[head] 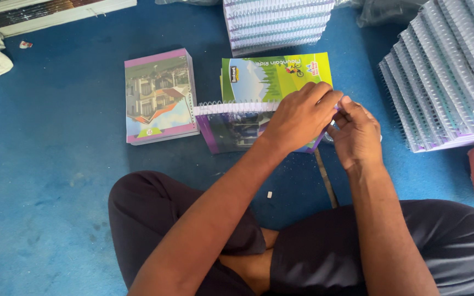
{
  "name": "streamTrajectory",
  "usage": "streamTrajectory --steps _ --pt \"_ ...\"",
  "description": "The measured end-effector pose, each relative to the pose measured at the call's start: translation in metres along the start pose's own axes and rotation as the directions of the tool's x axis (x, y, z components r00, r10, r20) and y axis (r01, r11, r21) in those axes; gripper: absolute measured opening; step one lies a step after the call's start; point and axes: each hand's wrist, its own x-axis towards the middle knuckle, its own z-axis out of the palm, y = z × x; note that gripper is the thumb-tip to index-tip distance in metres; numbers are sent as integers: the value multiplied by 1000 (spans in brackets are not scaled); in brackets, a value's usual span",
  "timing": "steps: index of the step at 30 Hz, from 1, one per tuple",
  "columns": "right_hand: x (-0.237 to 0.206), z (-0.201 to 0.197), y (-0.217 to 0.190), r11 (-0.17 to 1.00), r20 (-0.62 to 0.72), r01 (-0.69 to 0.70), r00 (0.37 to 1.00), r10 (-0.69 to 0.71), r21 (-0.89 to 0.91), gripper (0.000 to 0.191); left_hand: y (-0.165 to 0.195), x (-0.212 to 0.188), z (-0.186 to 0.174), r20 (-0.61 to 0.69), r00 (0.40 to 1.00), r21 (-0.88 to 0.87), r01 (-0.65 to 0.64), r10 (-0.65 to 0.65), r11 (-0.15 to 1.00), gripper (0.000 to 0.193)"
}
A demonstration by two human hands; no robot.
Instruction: The person sits on the floor and assembles spiral-bound notebooks by hand. They insert plastic spiral coils into the punched holes of the notebook covers and pages, then close the ends of the coils to secure them. The person handles multiple notebooks and stacks the finished ones.
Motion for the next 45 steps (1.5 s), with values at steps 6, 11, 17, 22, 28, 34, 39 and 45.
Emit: streamTrajectory --steps 6,11,17,22,28,34,39,45 --pt "-2 2 1 1000 8 -7 1000 7 0 14 -1 -3 -1 23 1000 -18 -20 20 1000 15" --pt "-2 1 2 1000 4 -4 1000 4 -17 13 2 -3 2 35 999 -2 14 -14 1000 15" --pt "1 -4 6 1000 -2 21 1000 -21 -6 9 -2 5 1 131 988 11 80 -81 997 34" --pt "7 -6 12 994 19 107 994 -107 -20 8 -10 6 1 240 964 -12 121 -114 993 27" --pt "10 -8 17 983 39 152 988 -149 -100 10 -13 1 3 237 966 -20 113 -105 993 27" --pt "13 -8 20 994 176 108 979 -102 -29 41 -8 8 -12 203 967 -113 182 -156 977 69" --pt "20 -12 29 940 272 217 952 -143 -264 59 -6 8 -52 343 905 137 216 -251 967 85" --pt "23 -18 37 834 269 254 954 -132 -490 44 -44 -47 -133 80 926 306 329 -368 893 90"
